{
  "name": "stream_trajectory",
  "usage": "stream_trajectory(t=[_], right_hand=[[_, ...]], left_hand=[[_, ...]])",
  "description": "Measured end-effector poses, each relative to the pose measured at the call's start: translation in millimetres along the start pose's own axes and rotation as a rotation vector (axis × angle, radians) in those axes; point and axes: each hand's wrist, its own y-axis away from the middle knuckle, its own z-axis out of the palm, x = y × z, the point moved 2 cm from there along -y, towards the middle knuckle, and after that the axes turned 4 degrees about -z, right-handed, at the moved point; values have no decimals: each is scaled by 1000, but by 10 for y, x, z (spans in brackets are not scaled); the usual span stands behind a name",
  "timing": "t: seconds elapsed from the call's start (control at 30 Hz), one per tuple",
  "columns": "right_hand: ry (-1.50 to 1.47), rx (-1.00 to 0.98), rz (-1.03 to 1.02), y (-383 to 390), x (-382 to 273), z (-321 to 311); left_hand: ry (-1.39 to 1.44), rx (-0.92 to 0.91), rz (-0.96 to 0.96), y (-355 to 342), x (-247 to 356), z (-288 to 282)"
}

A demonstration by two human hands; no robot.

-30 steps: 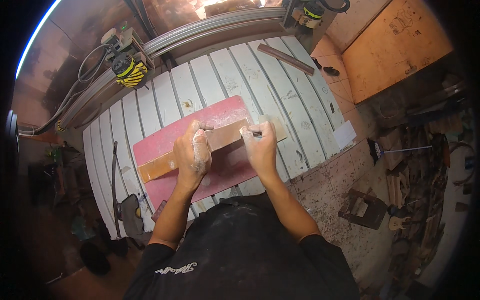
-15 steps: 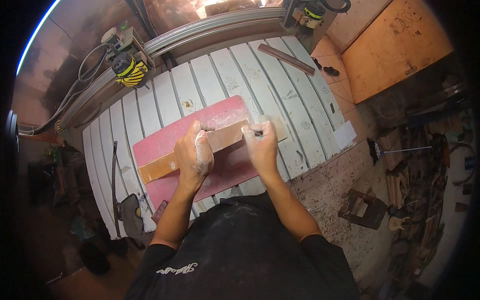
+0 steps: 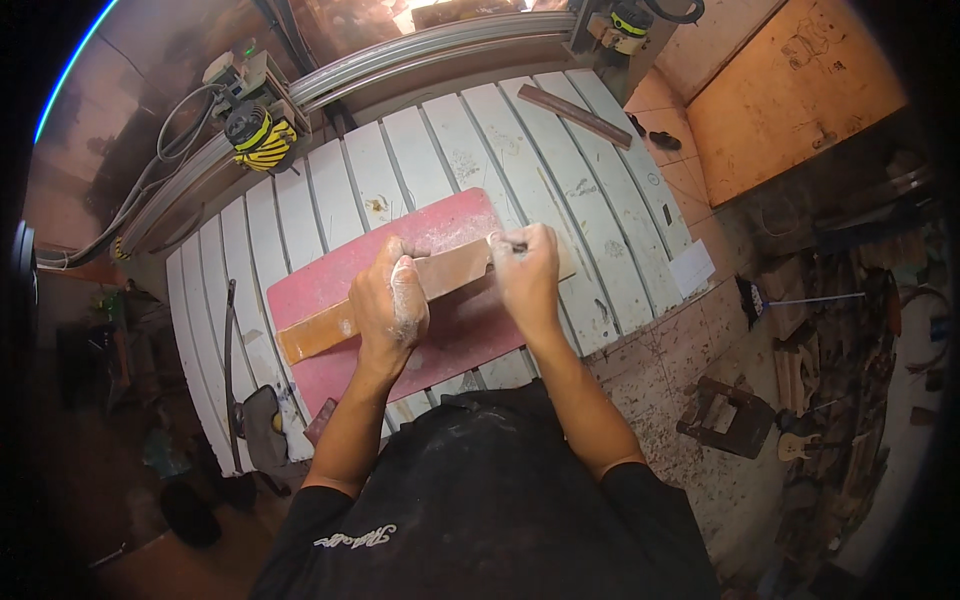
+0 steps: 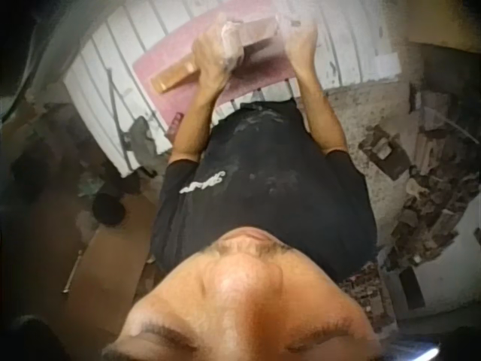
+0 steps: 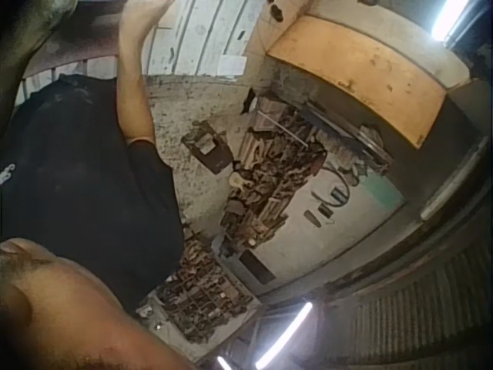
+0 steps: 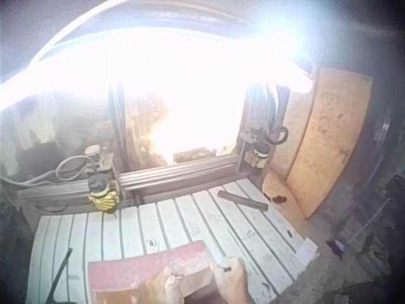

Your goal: The person sands the edges and surfaces of a wooden guitar body by hand with sandpaper, turning the item over to reach various sides.

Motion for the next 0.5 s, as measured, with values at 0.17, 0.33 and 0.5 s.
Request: stream_trajectory(t=[0.17, 0.33, 0.5], right_hand=[[-4, -15, -18, 64, -97, 9], [60, -70, -70, 126, -205, 45], [13, -36, -10, 148, -221, 56]], left_hand=[[29, 23, 6, 45, 10, 16], [-5, 21, -7, 57, 10, -13], [0, 36, 23, 54, 11, 3]])
